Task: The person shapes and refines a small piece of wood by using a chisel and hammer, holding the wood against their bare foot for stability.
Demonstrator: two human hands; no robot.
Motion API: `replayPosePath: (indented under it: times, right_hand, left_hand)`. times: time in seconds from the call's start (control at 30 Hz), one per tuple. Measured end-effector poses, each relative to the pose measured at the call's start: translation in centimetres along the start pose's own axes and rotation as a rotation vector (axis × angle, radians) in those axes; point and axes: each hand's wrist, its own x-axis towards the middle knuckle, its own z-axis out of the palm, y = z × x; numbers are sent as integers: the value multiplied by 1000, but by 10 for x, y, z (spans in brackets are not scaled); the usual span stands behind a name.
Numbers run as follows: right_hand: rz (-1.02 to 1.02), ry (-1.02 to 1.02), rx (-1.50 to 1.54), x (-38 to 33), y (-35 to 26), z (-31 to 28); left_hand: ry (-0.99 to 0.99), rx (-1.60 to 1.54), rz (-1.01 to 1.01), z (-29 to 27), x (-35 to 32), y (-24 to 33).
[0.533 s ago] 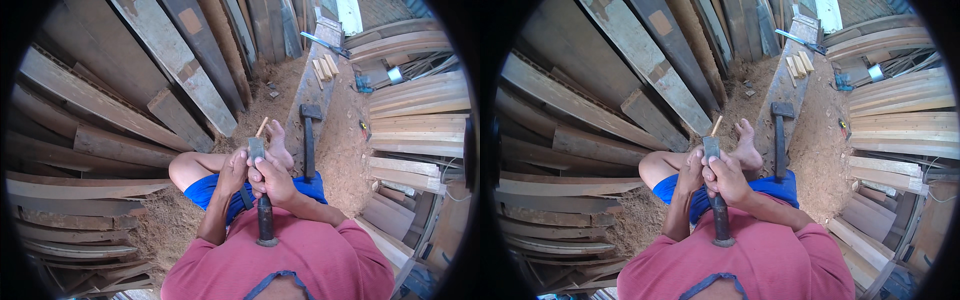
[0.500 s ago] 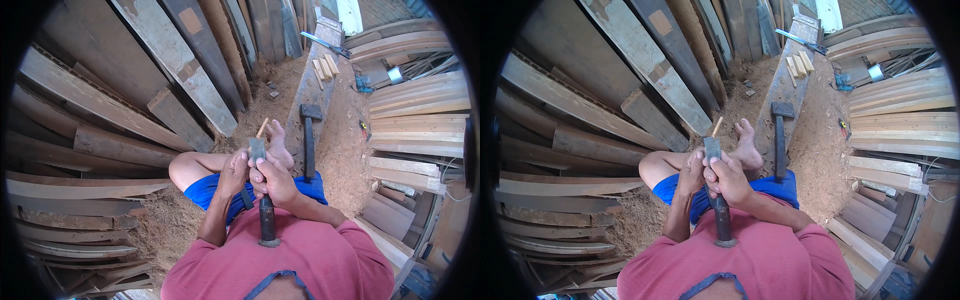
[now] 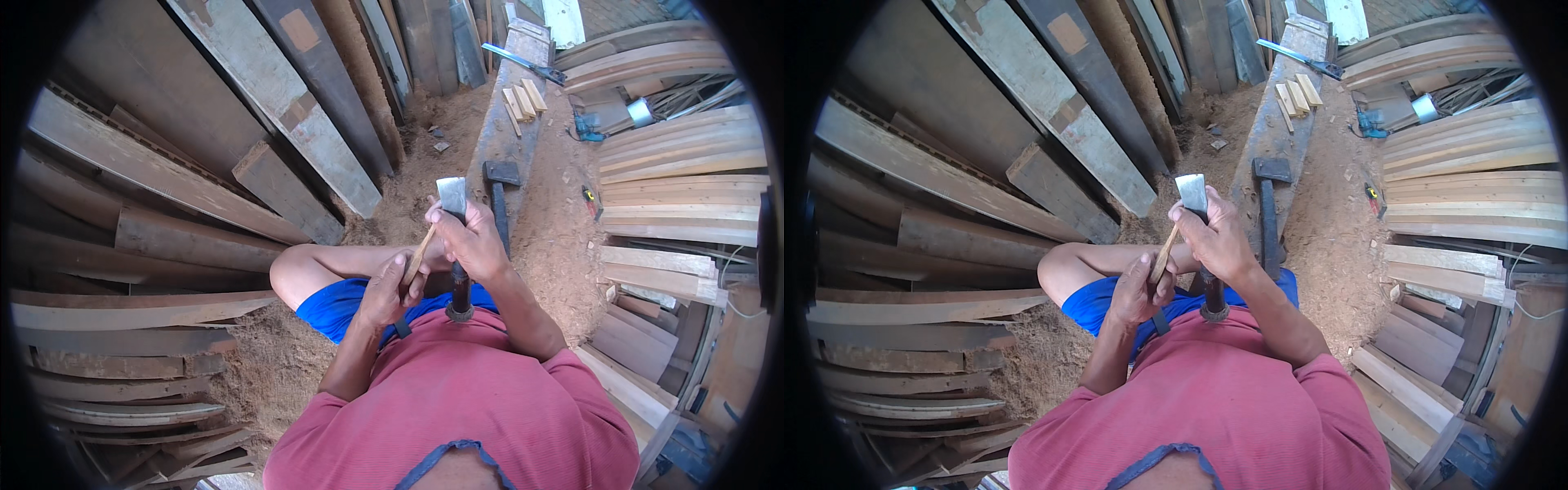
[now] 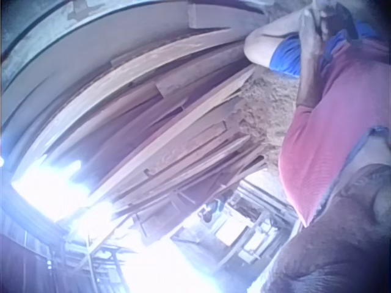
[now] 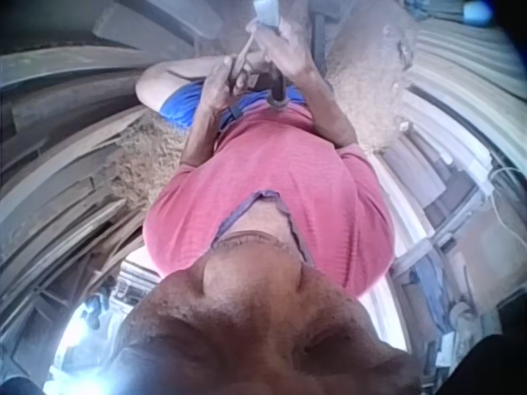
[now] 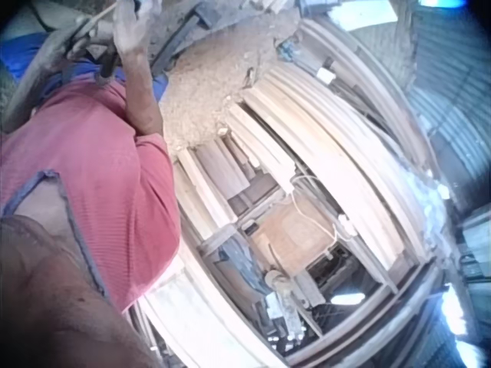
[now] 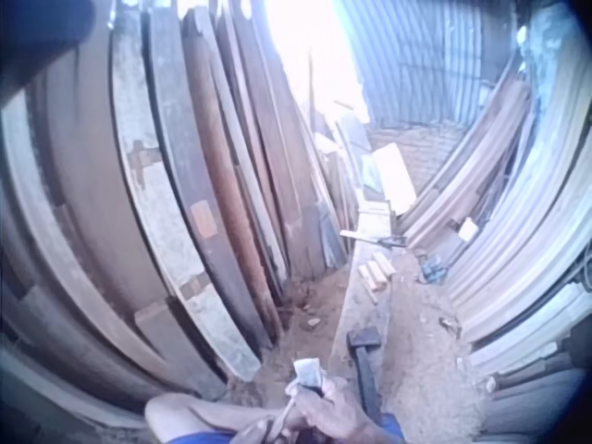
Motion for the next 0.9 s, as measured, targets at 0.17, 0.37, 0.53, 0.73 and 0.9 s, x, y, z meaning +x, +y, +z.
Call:
replayPosePath:
  times: [0.17,0.37,0.53,0.73,0.9]
  right_hand:
    - [134,1,230,4,7,-4]
    - [135,120,801,-3,15,11]
    - [450,-207,787,-28,11,53]
    - [435,-264,685,-41,-3,60]
    - [321,-198,654,-45,-11,57]
  left_hand:
    - [133,885,358,-8,13,2]
    - [208,490,178,-11,29,15]
    - [309,284,228,-20,54,23]
    - [272,819,433,-11,26,41]
    - [352,745,474,-6,10,24]
